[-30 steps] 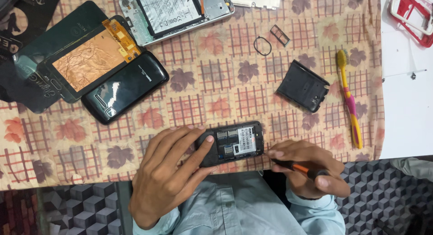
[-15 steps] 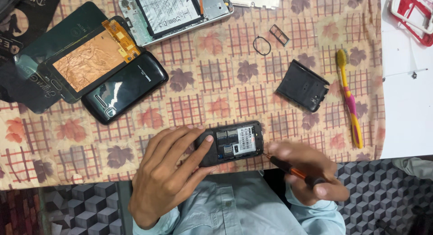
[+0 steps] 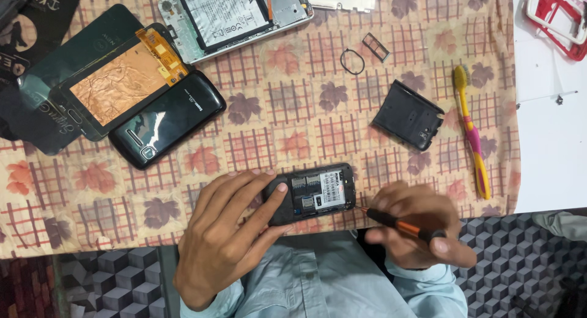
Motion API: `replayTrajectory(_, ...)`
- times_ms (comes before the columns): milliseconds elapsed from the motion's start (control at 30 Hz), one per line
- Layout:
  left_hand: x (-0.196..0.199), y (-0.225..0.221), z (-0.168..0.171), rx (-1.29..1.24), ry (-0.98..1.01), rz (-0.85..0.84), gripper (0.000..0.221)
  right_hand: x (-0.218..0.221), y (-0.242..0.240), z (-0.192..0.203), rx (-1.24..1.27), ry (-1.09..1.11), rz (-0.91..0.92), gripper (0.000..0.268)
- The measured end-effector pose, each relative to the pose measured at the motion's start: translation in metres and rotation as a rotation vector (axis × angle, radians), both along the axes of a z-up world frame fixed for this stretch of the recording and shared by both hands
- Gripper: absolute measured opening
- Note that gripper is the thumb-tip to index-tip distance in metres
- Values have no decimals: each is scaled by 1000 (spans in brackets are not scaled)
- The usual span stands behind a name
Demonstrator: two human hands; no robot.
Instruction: The person disassembles and reassembles two mobile phones on a workbench. They remove back covers, batteries, and internal components using a screwdriver and a toothbrush, then place the parts back together.
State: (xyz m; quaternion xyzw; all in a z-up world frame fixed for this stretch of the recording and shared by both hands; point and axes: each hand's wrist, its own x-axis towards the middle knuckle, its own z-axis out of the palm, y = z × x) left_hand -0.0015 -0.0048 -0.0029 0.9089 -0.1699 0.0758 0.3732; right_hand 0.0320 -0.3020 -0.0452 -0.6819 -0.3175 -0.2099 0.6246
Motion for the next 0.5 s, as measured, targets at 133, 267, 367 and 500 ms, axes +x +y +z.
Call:
replayTrajectory(133,-1,0,0,-1,4,1,60,8,-9,3,83,83,232,58)
replayTrajectory(267,-1,0,0,-1,-1,4,61,3,-8,-8,-20,-70,-58,69)
replayTrajectory(367,0,0,1,0,-3,3,61,-2,-5,-16,78,-30,-6,75)
replayTrajectory(500,0,0,2,-3,1,5,62,8,-12,-8,105,16,159,60)
